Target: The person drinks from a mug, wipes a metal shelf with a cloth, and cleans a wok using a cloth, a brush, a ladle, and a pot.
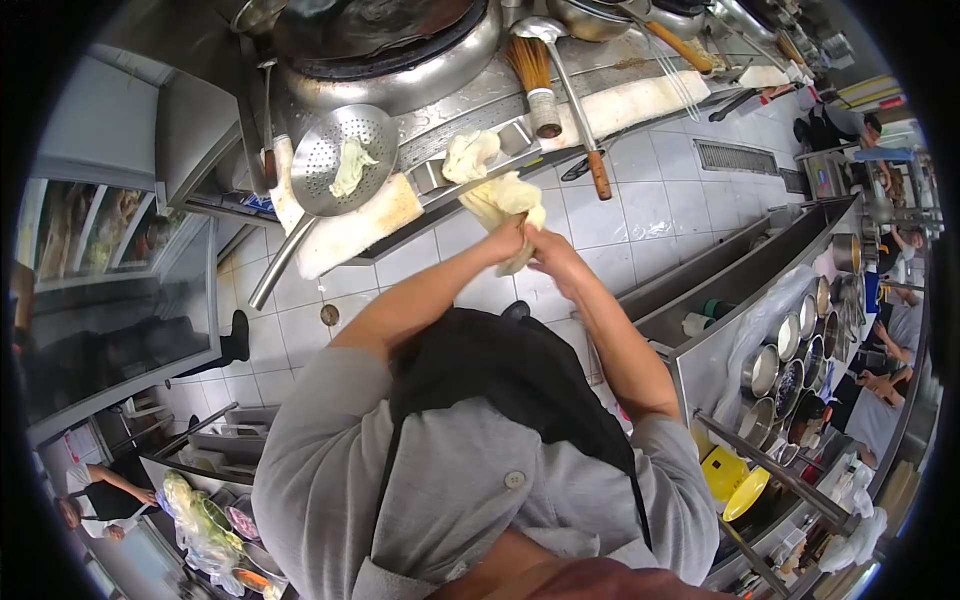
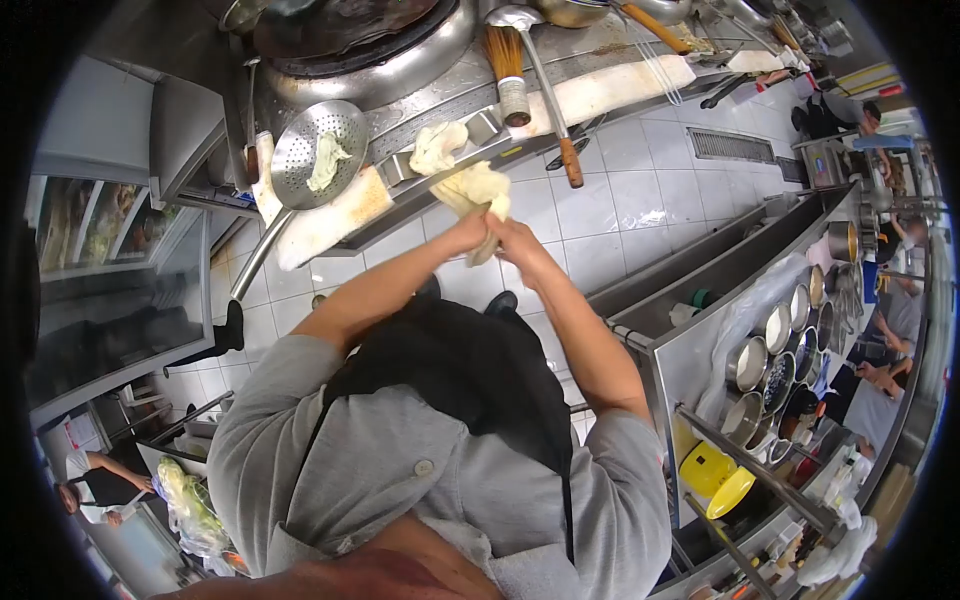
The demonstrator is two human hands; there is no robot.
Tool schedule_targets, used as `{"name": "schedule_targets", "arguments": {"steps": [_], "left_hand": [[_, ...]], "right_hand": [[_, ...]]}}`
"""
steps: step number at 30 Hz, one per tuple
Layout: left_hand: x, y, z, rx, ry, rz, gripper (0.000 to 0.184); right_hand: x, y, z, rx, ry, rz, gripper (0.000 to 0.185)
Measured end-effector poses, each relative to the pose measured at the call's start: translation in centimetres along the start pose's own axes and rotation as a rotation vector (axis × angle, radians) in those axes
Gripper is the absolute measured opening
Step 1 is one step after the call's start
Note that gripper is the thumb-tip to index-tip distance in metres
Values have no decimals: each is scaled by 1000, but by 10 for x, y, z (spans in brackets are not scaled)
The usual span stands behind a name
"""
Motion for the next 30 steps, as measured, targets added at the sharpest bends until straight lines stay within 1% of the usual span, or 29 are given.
{"name": "schedule_targets", "arguments": {"steps": [1, 2, 3, 4, 5, 6, 8, 9, 11, 12, 13, 14, 15, 16, 17, 18, 19, 20, 21, 22, 23, 24, 26, 27, 30], "left_hand": [[-9, 7, 5, -39, 503, -166, 47], [-14, 2, 25, -106, 711, -350, 40], [-18, -6, 37, -183, 915, -536, 34], [-26, -6, 49, -164, 926, -451, 32], [-35, -5, 58, -145, 940, -365, 30], [-42, -6, 69, -129, 955, -281, 28], [-66, 2, 97, -22, 920, -6, 38], [-79, 4, 112, 78, 1020, 180, 42], [-103, 7, 137, 292, 1203, 562, 52], [-114, 17, 132, 185, 1235, 544, 56], [-124, 27, 121, 77, 1260, 522, 59], [-131, 34, 113, -30, 1278, 491, 63], [-136, 40, 113, -155, 1234, 351, 66], [-139, 47, 108, -173, 1194, 290, 66], [-142, 55, 99, -187, 1154, 228, 67], [-145, 59, 92, -202, 1110, 166, 67], [-148, 57, 90, -44, 1100, 286, 64], [-155, 51, 96, -109, 844, 312, 57], [-167, 44, 112, -167, 587, 333, 50], [-179, 44, 118, -219, 331, 348, 42], [-183, 49, 98, -213, -381, 259, 40], [-190, 45, 101, -168, -653, 232, 40], [-202, 35, 115, -66, -1192, 170, 41], [-213, 35, 123, -31, -1210, 149, 40], [-240, 46, 119, -133, -1285, 446, 34]], "right_hand": [[-25, -6, 2, 77, -257, -30, 47], [-48, -7, 1, 147, -519, -65, 41], [-69, -6, -12, -95, -690, 145, 34], [-86, -7, -27, -348, -846, 356, 26], [-102, -4, -45, -567, -1001, 514, 30], [-111, -1, -60, -789, -1140, 674, 40], [-118, 22, -72, -756, -1210, 746, 55], [-120, 32, -77, -741, -1245, 781, 65], [-141, 62, -79, -515, -1242, 631, 75], [-143, 73, -87, -403, -1242, 560, 81], [-148, 76, -97, -397, -1265, 634, 70], [-146, 73, -110, -345, -1328, 653, 65], [-145, 72, -125, -290, -1386, 676, 60], [-143, 73, -132, -227, -1440, 701, 55], [-139, 76, -138, -331, -1493, 761, 35], [-126, 80, -149, -421, -1441, 753, 32], [-112, 84, -158, -507, -1392, 740, 30], [-96, 85, -168, -593, -1343, 728, 29], [-81, 96, -176, -516, -1203, 642, 34], [-67, 111, -184, -541, -1199, 604, 38], [-56, 127, -186, -561, -1193, 565, 43], [-48, 140, -184, -574, -1186, 523, 49], [-40, 160, -179, -517, -1231, 536, 60], [-36, 169, -180, -491, -1251, 543, 67], [-37, 158, -193, -387, -1274, 545, 78]]}}
Point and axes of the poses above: each hand's wrist, its own y-axis towards the middle knuckle, its own x-axis out of the palm, z = x × y, the point moved 4 cm from there along y, towards the middle knuckle, and after that the axes turned 1 degree about -y, right-handed, at the moved point
